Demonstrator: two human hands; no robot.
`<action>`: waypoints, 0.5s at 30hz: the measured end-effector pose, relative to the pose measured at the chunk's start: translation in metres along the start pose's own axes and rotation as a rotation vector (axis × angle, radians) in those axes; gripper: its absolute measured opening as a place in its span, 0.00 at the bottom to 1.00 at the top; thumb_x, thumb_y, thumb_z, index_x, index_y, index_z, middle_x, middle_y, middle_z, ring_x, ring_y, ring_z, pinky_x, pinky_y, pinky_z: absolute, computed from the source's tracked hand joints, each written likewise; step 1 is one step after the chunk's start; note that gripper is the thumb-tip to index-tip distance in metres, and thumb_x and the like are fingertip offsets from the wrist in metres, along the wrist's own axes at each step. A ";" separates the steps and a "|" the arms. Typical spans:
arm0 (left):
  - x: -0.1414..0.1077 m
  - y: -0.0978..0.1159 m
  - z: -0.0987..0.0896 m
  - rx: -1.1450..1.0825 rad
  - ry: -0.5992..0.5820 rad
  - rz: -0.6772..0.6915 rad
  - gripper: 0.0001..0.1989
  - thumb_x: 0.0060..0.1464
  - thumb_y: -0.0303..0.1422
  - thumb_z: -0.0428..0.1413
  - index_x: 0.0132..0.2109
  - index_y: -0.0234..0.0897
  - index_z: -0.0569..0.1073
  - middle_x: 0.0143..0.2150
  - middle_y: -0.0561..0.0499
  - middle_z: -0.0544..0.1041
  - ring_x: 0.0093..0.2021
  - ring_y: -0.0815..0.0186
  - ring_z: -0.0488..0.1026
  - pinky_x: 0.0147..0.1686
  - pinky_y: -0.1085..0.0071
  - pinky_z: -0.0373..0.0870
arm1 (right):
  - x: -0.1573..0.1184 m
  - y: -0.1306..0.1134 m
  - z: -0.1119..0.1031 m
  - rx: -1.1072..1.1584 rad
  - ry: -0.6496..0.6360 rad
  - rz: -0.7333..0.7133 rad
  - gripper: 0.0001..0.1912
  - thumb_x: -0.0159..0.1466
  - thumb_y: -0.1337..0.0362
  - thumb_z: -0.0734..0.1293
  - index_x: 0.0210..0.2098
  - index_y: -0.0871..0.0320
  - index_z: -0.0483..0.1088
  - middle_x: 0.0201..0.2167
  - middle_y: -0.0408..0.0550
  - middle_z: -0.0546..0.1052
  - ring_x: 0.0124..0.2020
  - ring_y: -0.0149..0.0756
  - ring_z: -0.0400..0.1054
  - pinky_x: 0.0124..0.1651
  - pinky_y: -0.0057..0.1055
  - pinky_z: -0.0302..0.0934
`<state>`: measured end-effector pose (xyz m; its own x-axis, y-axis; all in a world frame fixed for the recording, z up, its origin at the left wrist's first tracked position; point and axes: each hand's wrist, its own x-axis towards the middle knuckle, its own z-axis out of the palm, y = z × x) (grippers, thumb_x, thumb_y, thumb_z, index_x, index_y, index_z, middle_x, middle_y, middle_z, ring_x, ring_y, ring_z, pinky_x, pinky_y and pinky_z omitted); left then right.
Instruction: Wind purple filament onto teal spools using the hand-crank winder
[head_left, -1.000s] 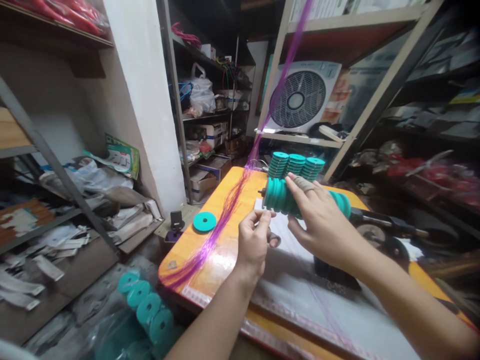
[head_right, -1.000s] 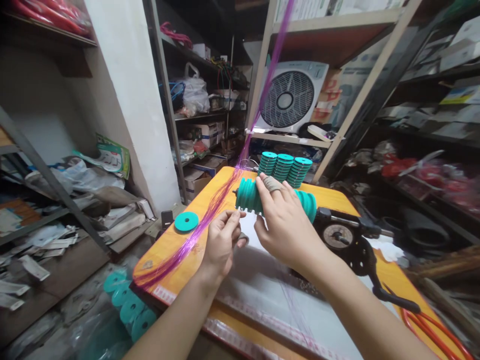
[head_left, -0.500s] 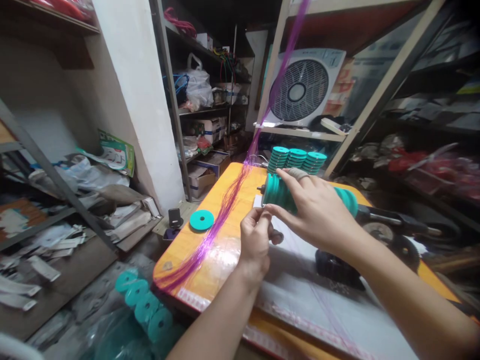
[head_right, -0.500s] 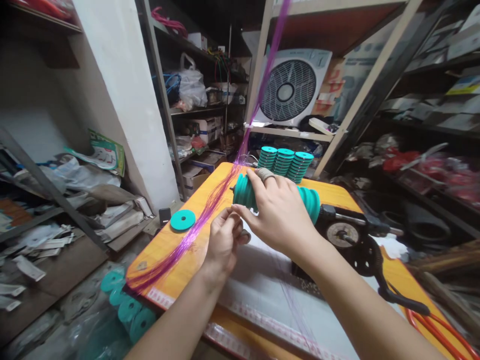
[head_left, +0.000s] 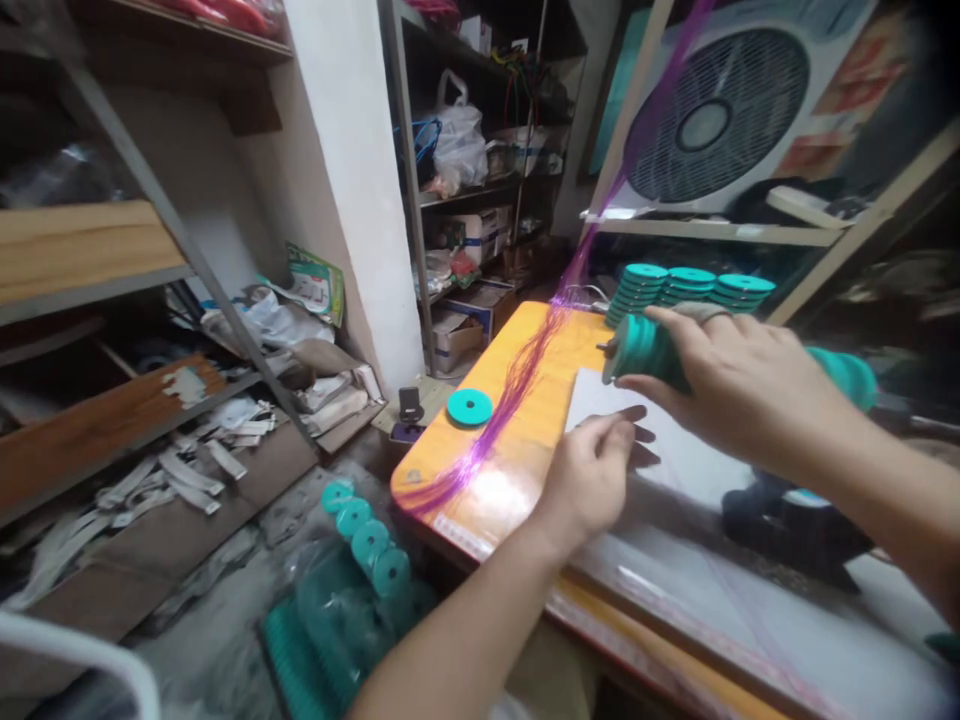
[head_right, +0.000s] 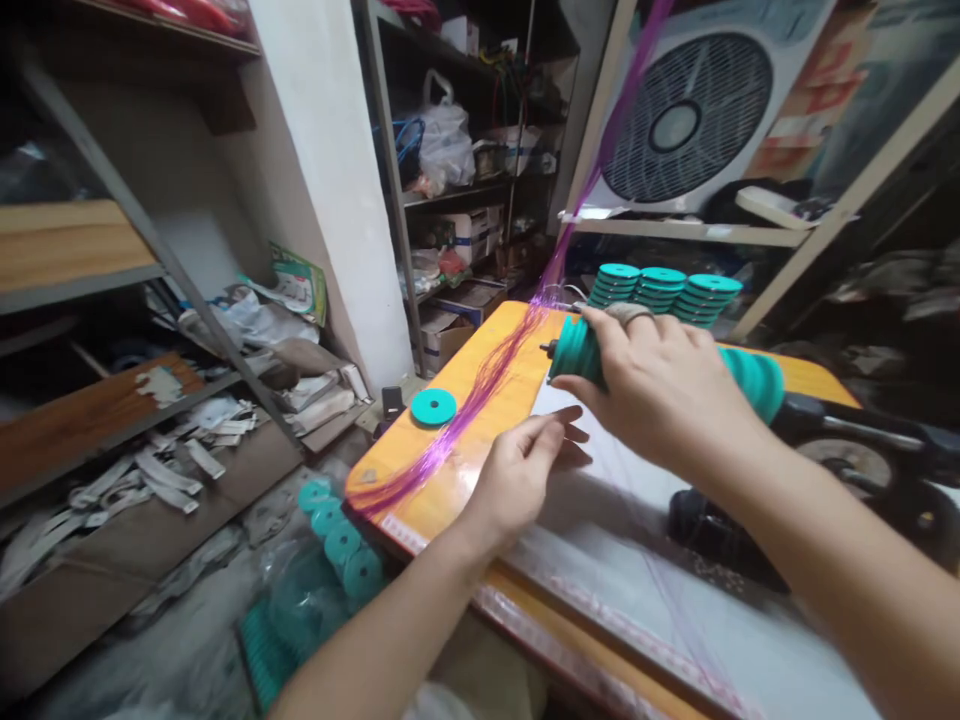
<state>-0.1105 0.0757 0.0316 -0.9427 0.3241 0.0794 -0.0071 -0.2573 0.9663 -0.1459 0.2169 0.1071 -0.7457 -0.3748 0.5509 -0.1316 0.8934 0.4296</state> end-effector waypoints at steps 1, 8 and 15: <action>-0.016 0.003 -0.012 0.155 0.017 0.082 0.26 0.55 0.46 0.45 0.56 0.37 0.68 0.47 0.47 0.69 0.45 0.81 0.70 0.53 0.80 0.70 | -0.002 0.001 -0.001 0.027 0.001 -0.010 0.40 0.63 0.42 0.57 0.63 0.67 0.54 0.44 0.65 0.71 0.43 0.57 0.66 0.43 0.45 0.60; -0.131 0.020 -0.120 0.407 0.469 0.040 0.28 0.51 0.48 0.49 0.45 0.25 0.70 0.40 0.44 0.72 0.33 0.81 0.71 0.35 0.85 0.71 | -0.045 -0.022 -0.038 0.537 0.171 0.037 0.36 0.66 0.44 0.53 0.64 0.62 0.55 0.54 0.61 0.66 0.60 0.54 0.55 0.57 0.47 0.56; -0.177 -0.051 -0.107 0.339 0.188 -0.569 0.36 0.47 0.48 0.52 0.61 0.43 0.54 0.57 0.42 0.63 0.23 0.81 0.68 0.21 0.83 0.63 | -0.079 -0.053 -0.080 0.689 0.325 -0.041 0.18 0.65 0.59 0.62 0.54 0.53 0.66 0.51 0.48 0.71 0.49 0.36 0.67 0.51 0.32 0.63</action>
<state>0.0213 -0.0664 -0.0579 -0.8655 0.1530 -0.4769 -0.4419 0.2147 0.8710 -0.0279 0.1799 0.0979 -0.5159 -0.3695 0.7728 -0.6123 0.7900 -0.0310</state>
